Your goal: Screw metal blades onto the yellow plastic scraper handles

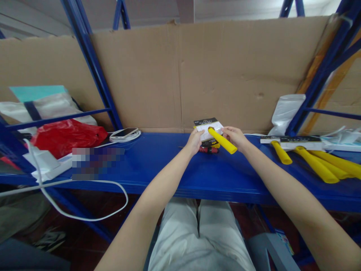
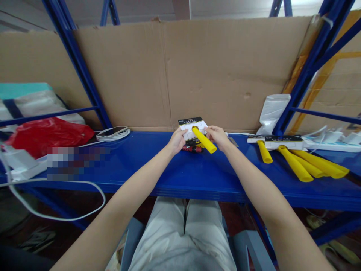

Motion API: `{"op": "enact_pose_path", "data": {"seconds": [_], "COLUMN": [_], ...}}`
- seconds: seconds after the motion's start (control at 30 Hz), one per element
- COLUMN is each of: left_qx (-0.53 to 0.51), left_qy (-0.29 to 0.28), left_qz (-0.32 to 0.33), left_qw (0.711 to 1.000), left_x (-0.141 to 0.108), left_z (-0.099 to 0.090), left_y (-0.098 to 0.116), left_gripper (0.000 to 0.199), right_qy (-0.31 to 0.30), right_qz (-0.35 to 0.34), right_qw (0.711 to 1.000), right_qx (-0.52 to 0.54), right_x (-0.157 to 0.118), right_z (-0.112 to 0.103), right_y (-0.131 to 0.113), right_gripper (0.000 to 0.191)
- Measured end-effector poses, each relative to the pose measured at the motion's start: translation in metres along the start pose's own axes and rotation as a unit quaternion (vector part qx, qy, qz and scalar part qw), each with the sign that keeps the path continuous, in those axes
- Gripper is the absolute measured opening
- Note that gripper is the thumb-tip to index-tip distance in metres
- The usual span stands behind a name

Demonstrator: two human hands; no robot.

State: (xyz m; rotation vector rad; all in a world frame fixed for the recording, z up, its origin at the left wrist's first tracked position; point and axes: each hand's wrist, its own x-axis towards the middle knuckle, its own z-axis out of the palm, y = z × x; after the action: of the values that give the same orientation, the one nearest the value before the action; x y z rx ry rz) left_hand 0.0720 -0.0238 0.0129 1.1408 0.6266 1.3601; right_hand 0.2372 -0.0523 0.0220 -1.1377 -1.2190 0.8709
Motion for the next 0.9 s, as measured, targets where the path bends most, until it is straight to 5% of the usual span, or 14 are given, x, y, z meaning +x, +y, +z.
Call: {"op": "enact_pose_path", "data": {"seconds": [0.33,0.63,0.9], "left_qx": [0.005,-0.020,-0.035], "left_qy": [0.010,0.233,0.268], "left_qz": [-0.003,-0.005,0.008], "left_qw": [1.000,0.972,0.963], "left_x": [0.009,0.006,0.000], "left_z": [-0.010,-0.020,-0.016], "left_y": [0.003,0.016,0.020], "left_gripper": [0.044,0.042,0.052], "right_qy": [-0.031,-0.122,-0.131], "right_qz": [-0.020,-0.036,-0.027], "right_qw": [0.999,0.988,0.987], "right_qx": [0.033,0.087,0.091], "right_x": [-0.003,-0.006,-0.008], "right_z": [0.001,-0.003,-0.001], "right_y": [-0.005,-0.008,-0.007], "right_gripper": [0.032,0.039,0.034]}}
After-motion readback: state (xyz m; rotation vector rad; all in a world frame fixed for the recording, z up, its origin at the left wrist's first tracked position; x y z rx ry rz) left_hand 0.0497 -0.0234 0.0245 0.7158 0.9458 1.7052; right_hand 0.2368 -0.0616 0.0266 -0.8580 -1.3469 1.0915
